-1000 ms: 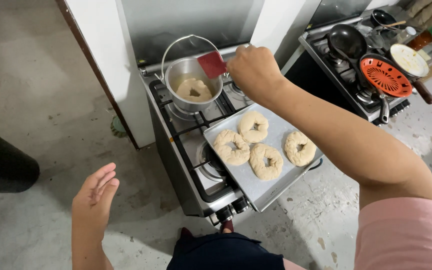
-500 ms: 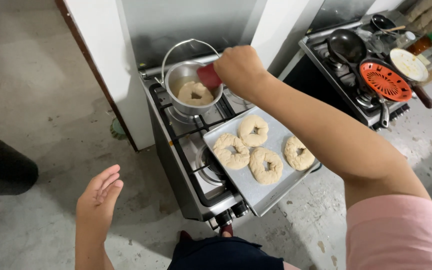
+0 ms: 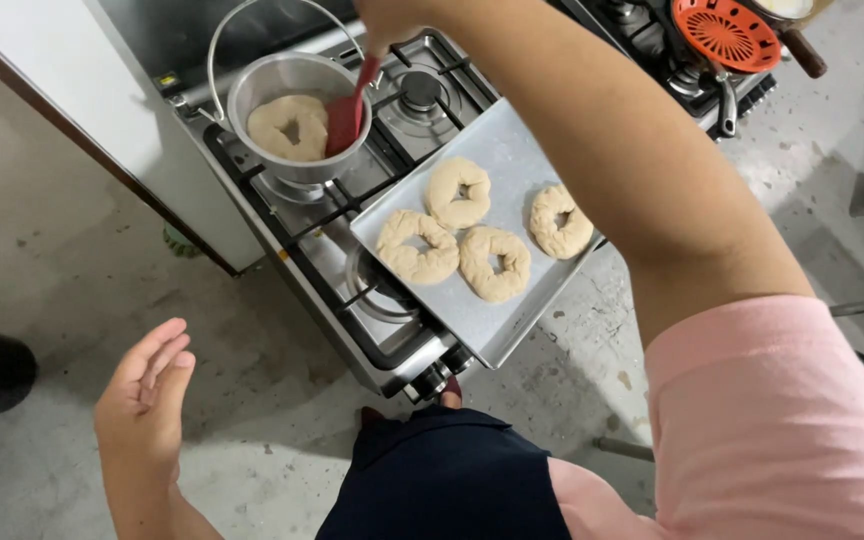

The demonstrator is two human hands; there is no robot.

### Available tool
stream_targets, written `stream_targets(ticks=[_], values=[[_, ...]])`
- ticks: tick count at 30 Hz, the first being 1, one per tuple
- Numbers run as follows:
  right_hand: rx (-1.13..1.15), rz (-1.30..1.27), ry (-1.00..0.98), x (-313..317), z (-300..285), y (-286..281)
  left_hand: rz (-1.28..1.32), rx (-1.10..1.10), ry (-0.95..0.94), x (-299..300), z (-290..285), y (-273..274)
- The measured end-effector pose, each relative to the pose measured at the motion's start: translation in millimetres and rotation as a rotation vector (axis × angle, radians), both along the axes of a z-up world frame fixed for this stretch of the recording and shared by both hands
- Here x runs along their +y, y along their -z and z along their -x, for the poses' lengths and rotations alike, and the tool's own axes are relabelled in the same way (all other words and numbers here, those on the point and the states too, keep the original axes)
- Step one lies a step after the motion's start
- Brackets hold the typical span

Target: Boiling bagel dough in a pot of water on a stove before placing them back on a tray.

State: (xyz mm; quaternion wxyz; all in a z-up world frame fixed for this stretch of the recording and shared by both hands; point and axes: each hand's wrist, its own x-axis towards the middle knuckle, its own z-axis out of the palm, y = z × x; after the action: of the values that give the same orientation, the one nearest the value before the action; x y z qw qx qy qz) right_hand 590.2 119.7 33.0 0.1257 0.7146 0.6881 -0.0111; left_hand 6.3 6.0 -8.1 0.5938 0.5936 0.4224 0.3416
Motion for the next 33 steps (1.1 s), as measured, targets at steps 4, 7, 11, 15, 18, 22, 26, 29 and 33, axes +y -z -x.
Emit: stream_targets(ticks=[4,7,11,15,18,22,26,29,33], values=[[0.270,-0.114,0.122,-54,0,-38,-0.038,-0.046,0.022,6,3,8],[0.250,-0.098,0.199,-104,46,-91,-0.020,-0.038,-0.031,6,5,3],[0.341,-0.115,0.269,-143,49,-79,0.014,0.001,-0.066,5,8,3],[0.470,-0.127,0.380,-167,59,-48,0.013,0.003,-0.082,9,8,7],[0.476,-0.158,0.462,-177,77,-32,0.046,0.032,-0.084,10,6,1],[0.571,-0.322,0.384,-201,87,-11,0.015,0.027,-0.056,13,5,12],[0.672,-0.410,0.428,-218,102,4,0.078,0.038,-0.075,15,-1,12],[0.768,-0.436,0.443,-226,105,11,0.104,0.058,-0.087,15,-4,12],[0.948,-0.453,0.506,-234,96,23,0.074,0.072,-0.072,14,-5,8]])
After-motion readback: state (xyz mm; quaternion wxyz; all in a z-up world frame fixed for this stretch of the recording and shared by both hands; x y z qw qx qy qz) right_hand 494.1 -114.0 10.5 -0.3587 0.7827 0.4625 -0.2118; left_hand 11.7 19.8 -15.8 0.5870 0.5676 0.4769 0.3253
